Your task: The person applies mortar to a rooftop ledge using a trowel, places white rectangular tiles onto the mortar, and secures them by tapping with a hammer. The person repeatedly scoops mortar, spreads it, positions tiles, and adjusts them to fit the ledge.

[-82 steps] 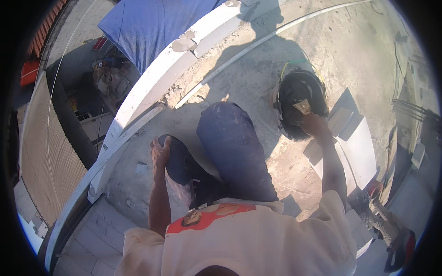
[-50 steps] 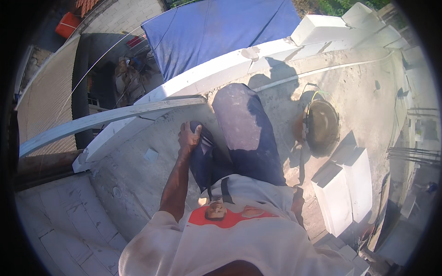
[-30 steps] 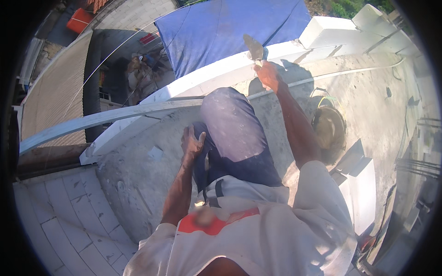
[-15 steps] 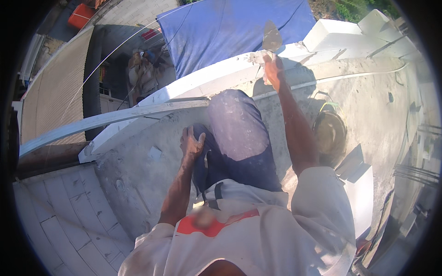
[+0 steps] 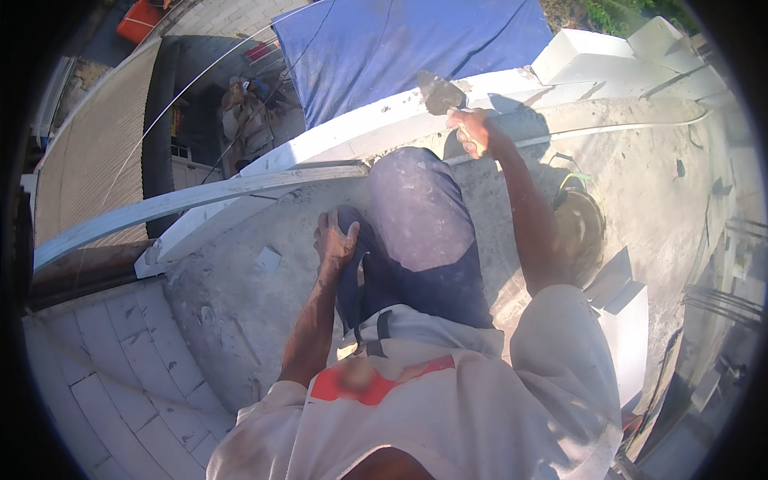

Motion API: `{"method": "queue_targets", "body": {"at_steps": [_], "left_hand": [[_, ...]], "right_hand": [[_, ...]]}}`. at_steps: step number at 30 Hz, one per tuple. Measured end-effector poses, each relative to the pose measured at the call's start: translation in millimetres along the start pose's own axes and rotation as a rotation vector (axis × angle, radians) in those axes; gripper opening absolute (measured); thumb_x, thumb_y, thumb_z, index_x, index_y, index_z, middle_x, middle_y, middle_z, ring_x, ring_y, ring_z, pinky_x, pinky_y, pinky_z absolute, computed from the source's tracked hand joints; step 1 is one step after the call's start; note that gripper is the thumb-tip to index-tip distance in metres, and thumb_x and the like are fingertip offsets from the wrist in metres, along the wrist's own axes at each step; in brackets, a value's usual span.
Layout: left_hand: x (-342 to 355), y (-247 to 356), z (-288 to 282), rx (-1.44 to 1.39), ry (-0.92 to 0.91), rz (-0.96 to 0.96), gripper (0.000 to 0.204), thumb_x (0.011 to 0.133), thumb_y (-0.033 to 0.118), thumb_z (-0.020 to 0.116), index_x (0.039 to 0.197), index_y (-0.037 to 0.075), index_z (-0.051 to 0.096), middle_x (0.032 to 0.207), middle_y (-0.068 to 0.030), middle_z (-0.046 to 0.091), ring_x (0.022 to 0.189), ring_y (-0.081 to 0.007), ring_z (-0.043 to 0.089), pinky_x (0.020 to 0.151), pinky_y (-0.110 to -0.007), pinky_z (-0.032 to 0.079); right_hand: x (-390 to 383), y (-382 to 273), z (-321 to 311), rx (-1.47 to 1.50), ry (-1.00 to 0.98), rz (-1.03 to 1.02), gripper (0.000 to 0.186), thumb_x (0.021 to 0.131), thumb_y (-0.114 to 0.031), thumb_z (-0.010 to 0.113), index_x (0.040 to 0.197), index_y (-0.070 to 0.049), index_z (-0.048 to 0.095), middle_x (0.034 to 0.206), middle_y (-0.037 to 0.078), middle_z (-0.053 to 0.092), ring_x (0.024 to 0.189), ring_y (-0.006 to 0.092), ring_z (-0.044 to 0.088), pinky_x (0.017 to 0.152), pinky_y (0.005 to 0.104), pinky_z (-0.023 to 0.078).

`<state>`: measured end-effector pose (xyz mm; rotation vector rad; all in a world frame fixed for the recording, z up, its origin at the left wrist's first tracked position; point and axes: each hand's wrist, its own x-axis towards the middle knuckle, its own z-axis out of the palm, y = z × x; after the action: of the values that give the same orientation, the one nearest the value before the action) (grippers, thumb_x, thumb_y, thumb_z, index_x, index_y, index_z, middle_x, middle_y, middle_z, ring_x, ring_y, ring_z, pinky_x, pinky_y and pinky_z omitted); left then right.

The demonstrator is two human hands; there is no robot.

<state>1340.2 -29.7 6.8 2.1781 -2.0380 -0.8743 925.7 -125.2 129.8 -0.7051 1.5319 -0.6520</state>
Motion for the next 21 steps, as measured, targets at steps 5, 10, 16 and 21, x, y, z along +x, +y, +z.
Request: {"method": "queue_targets", "body": {"at_steps": [5,10,16,21], "left_hand": [[5.4,8.8,2.9,0.007,0.032,0.023,0.076,0.094,0.050,0.069,0.155,0.011,0.045,0.165,-0.0218,0.034,0.144,-0.0502,0.040,0.114,-0.064,0.038],[-1.2,-1.7,-4.9,0.008,0.031,0.000,0.075,0.094,0.049,0.070,0.154,0.011,0.046,0.164,-0.0218,0.034,0.145,-0.0498,0.040,0.114,-0.064,0.038],[5.2,4.9,-4.2,0.025,0.025,-0.003,0.076,0.094,0.049,0.070,0.155,0.010,0.046,0.165,-0.0216,0.032,0.147,-0.0489,0.036,0.116,-0.063,0.036],[-1.3,-10.9,-4.5,0.000,0.015,-0.036,0.077,0.093,0.048,0.071,0.155,0.010,0.046,0.166,-0.0219,0.032,0.148,-0.0493,0.036,0.117,-0.063,0.036]], "right_hand": [[6.1,15.7,1.9,0.148,0.254,-0.061,0.047,0.105,-0.045,0.056,0.119,-0.001,0.063,0.068,0.000,0.046,0.045,0.0127,0.046,0.040,0.0338,0.041],[-9.6,11.1,20.1,-0.023,0.141,-0.179,0.051,0.104,-0.048,0.059,0.122,0.000,0.060,0.069,0.001,0.047,0.044,0.0135,0.046,0.040,0.0338,0.040],[49.6,45.4,27.2,-0.235,0.079,-0.408,0.050,0.106,-0.045,0.057,0.127,-0.001,0.065,0.106,0.011,0.065,0.094,0.0249,0.063,0.084,0.0377,0.050],[54.7,-7.0,114.1,-0.805,-0.281,-0.188,0.055,0.099,-0.052,0.063,0.140,-0.015,0.068,0.141,0.013,0.063,0.133,0.0281,0.056,0.111,0.0416,0.043]]}}
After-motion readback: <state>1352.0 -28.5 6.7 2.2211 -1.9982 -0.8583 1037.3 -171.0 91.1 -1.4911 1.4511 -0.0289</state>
